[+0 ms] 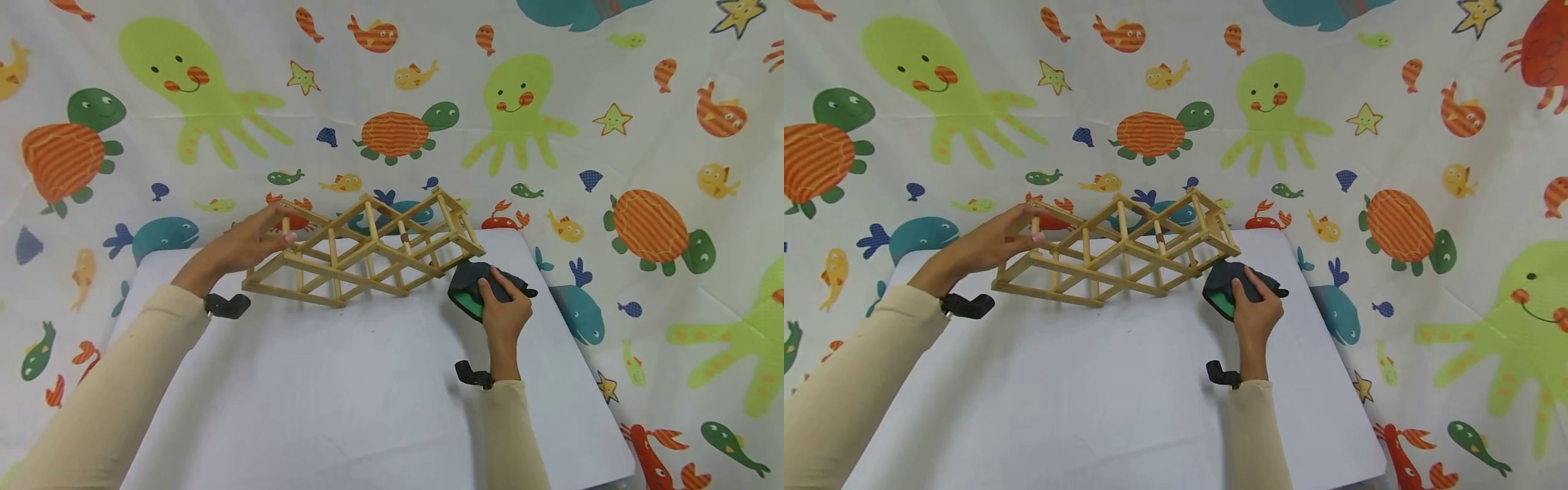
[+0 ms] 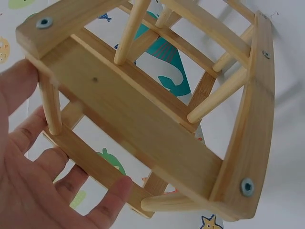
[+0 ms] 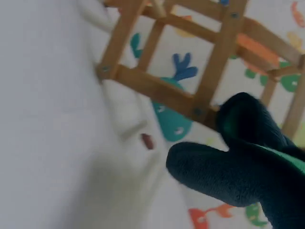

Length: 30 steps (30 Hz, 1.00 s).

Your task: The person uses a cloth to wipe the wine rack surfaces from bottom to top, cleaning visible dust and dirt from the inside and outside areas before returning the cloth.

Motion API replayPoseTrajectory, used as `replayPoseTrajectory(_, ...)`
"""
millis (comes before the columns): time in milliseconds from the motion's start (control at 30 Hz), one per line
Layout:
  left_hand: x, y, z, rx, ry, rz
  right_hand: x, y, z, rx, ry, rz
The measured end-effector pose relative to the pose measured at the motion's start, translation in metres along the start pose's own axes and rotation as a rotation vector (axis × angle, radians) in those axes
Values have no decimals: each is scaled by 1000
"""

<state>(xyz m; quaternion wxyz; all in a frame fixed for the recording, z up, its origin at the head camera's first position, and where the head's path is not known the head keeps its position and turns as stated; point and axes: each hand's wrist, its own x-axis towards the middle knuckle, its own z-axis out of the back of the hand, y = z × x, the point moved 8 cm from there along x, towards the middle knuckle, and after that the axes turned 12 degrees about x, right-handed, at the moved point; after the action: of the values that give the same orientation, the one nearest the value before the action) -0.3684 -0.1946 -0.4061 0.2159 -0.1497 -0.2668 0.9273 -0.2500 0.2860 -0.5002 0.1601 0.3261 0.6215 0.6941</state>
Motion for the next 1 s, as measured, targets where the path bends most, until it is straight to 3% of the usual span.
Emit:
replayPoseTrajectory(233,-3,7,1,-2,-9,18,8,58,-11,269,108,120)
replayPoseTrajectory(433,-1,6,0,-12,-22,4,12,93,-9,486,89,259)
replayPoseTrajectory(533,-1,6,1,-2,-22,4,19,107,-13,533,101,328)
replayPoseTrajectory(833,-1,6,4,7,-32,-2,64,141,-55,470,228,349)
replayPoseTrajectory(933,0,5,4,10,-33,-12,78,153,-71,406,286,378)
replayPoseTrajectory(1000,1,6,3,8,-31,-16,83,157,-84,290,337,399)
